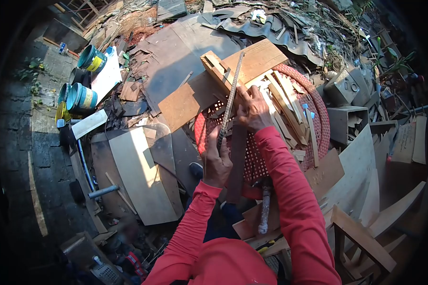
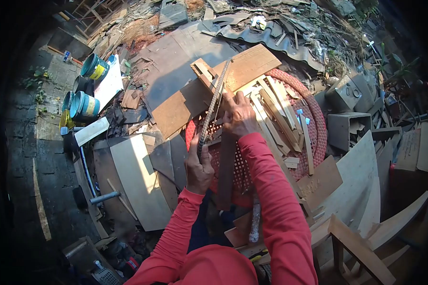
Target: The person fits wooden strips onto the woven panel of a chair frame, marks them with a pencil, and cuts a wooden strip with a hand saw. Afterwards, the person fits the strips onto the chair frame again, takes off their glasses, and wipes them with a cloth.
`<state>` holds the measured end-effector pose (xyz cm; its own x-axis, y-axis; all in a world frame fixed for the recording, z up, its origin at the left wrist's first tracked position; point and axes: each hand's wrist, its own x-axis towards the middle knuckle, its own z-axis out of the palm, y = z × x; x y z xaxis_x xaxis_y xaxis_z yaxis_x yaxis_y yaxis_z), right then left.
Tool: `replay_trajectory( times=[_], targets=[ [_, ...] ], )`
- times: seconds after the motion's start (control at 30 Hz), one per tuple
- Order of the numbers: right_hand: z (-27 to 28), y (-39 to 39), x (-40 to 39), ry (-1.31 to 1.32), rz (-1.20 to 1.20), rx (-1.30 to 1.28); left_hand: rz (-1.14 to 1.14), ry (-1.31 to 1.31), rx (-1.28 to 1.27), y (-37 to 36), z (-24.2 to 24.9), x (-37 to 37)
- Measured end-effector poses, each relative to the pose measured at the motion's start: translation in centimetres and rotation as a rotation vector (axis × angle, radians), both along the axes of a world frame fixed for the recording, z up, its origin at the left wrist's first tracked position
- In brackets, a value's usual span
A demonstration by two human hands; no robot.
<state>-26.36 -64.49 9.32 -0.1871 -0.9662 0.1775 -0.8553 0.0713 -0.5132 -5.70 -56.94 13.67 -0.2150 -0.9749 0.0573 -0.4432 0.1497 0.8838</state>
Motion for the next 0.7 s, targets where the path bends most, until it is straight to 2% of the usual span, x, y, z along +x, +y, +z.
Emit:
replay_trajectory(
  times=[0.07, 0.17, 0.3, 0.37, 0.43, 0.47, 0.57, 0.7],
  targets=[
    [0.1, 0.2, 0.3, -0.01, -0.003, -0.012, 0.016, -0.005, 0.079, -1.4, 0.8, -1.6],
    [0.5, 0.3, 0.2, 0.006, -0.01, -0.018, 0.028, 0.048, -0.087, 1.1, -0.2, -1.3],
    [0.3, 0.1, 0.0, -0.01, -0.019, -0.004, 0.03, 0.089, 0.017, 4.0, 1.4, 0.6],
    [0.3, 0.0, 0.2, -0.021, -0.013, -0.012, 0.019, 0.034, -0.117, 0.6, -0.1, -0.8],
    [0.4, 0.3, 0.1, -0.031, -0.006, -0.064, 0.014, 0.064, -0.062, -2.6, 0.3, -2.6],
    [0.6, 0.4, -0.1, -0.046, 0.021, -0.067, 0.014, 0.086, -0.352, -3.1, -0.8, -2.9],
    [0.6, 0.4, 0.4, -0.121, -0.049, -0.126, 0.045, 0.06, -0.13, -2.1, -1.0, -2.9],
    [1.1, 0.7, 0.5, -0.128, -0.049, -0.076, 0.026, 0.121, -0.148, -2.3, -1.4, -2.7]
  ],
)
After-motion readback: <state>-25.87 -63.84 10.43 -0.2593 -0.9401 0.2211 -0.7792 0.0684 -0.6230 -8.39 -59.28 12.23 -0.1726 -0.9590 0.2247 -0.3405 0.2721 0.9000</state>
